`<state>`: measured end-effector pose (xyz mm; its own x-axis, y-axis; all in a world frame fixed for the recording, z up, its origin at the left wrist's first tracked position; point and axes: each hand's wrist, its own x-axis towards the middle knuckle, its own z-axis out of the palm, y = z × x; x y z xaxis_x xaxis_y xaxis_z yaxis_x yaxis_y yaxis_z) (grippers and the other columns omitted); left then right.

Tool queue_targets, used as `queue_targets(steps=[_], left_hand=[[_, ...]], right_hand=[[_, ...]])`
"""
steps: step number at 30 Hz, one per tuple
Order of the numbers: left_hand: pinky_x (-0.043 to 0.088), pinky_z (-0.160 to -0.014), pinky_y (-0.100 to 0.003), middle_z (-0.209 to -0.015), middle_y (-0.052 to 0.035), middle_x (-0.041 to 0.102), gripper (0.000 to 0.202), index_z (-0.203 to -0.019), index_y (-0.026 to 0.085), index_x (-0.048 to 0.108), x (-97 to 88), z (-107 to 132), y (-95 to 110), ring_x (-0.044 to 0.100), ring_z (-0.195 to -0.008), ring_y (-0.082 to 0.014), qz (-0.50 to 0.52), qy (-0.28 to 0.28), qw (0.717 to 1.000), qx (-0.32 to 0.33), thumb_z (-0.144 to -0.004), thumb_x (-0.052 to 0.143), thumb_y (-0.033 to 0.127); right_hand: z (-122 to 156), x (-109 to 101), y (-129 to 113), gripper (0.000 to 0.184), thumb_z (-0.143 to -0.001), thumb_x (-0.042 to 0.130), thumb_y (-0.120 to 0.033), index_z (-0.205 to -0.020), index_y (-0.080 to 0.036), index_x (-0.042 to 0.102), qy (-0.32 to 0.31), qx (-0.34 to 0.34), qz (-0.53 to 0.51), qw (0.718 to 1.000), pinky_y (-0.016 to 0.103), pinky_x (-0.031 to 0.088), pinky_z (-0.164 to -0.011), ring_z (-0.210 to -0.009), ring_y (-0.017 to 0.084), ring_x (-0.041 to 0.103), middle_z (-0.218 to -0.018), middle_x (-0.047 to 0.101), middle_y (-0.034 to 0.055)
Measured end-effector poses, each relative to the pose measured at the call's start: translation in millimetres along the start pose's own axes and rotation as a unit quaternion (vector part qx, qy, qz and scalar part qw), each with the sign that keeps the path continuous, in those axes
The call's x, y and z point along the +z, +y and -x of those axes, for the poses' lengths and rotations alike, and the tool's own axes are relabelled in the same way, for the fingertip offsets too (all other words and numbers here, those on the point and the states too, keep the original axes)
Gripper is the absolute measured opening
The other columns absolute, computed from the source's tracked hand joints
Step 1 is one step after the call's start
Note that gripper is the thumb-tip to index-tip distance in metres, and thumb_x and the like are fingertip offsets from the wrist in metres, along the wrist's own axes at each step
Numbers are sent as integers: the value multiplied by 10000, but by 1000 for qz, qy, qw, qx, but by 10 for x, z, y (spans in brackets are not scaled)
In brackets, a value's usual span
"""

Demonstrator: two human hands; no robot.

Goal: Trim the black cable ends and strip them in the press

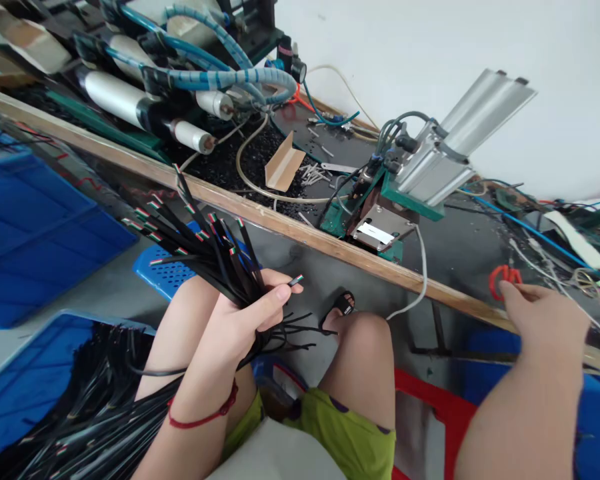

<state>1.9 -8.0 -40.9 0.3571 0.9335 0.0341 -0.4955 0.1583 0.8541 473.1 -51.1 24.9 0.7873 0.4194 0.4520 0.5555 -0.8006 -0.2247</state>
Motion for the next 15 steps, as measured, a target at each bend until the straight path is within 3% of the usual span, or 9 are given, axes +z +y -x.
queue_targets(steps=[1, 3, 4, 5, 7, 8, 10, 12, 15], left_hand=[[370, -484, -259, -673, -16, 711, 327, -927, 184, 912, 4, -4, -6, 402, -495, -84, -7, 10, 1000, 0, -901, 963, 506], [309, -470, -256, -620, 12, 642, 345, -953, 182, 924, 3, -11, -25, 352, -489, -76, -25, 29, 999, -2, -889, 971, 518], [285, -468, -254, -596, 25, 601, 357, -969, 178, 928, 0, -15, -37, 342, -488, -75, -31, 38, 999, -5, -890, 971, 524], [268, -469, -252, -575, 39, 558, 367, -986, 174, 930, -4, -20, -49, 340, -487, -75, -36, 49, 998, -7, -895, 966, 528], [275, -479, -250, -552, 57, 498, 367, -1009, 170, 928, -12, -31, -70, 362, -484, -80, -42, 67, 997, -2, -928, 938, 529], [311, -494, -254, -556, 54, 506, 353, -1005, 173, 923, -14, -38, -77, 392, -488, -87, -47, 74, 996, 7, -951, 920, 522], [456, -578, -275, -626, 15, 614, 313, -952, 187, 908, -16, -50, -80, 518, -555, -118, -67, 86, 993, 38, -981, 898, 498], [584, -740, -312, -789, -41, 745, 287, -894, 202, 890, -17, -58, -75, 664, -721, -173, -94, 103, 987, 74, -969, 914, 478], [645, -894, -334, -1049, -81, 803, 244, -893, 219, 892, -21, -63, -67, 750, -978, -232, -117, 137, 976, 119, -938, 945, 453]], right_hand=[[49, 10, -21, 593, -776, 1039, -268, -369, -172, 618, 0, 33, 10, 999, 517, 318, -645, -720, 360, 802, -614, 744, 258], [424, -20, -157, 240, -776, 981, -108, -607, -130, 811, 32, 90, -25, 995, 515, 380, -678, -788, 362, 814, -734, 812, 262], [729, -58, -271, 67, -804, 938, -90, -771, -118, 886, 43, 62, -99, 992, 500, 423, -688, -777, 346, 804, -781, 835, 239], [1084, -108, -412, 39, -864, 884, -123, -889, -131, 913, 71, 6, -202, 977, 475, 470, -700, -782, 320, 791, -874, 864, 213], [1825, -222, -763, 128, -981, 802, -252, -936, -201, 911, -95, -158, -398, 899, 420, 569, -737, -858, 297, 809, -1006, 890, 152], [2155, -273, -959, 176, -1031, 771, -311, -945, -231, 902, -174, -216, -450, 849, 389, 594, -741, -858, 275, 805, -991, 881, 118], [2636, -334, -1337, 163, -1057, 731, -267, -1054, -244, 892, -288, -306, -513, 749, 331, 606, -703, -752, 200, 758, -1037, 877, 84], [2860, -329, -1633, 166, -1035, 736, -226, -1139, -226, 865, -304, -323, -556, 702, 304, 598, -663, -689, 161, 695, -1097, 870, 87], [2890, -250, -1873, 156, -1024, 744, -211, -1136, -215, 854, -273, -313, -606, 678, 289, 594, -644, -669, 139, 652, -1151, 857, 99]])
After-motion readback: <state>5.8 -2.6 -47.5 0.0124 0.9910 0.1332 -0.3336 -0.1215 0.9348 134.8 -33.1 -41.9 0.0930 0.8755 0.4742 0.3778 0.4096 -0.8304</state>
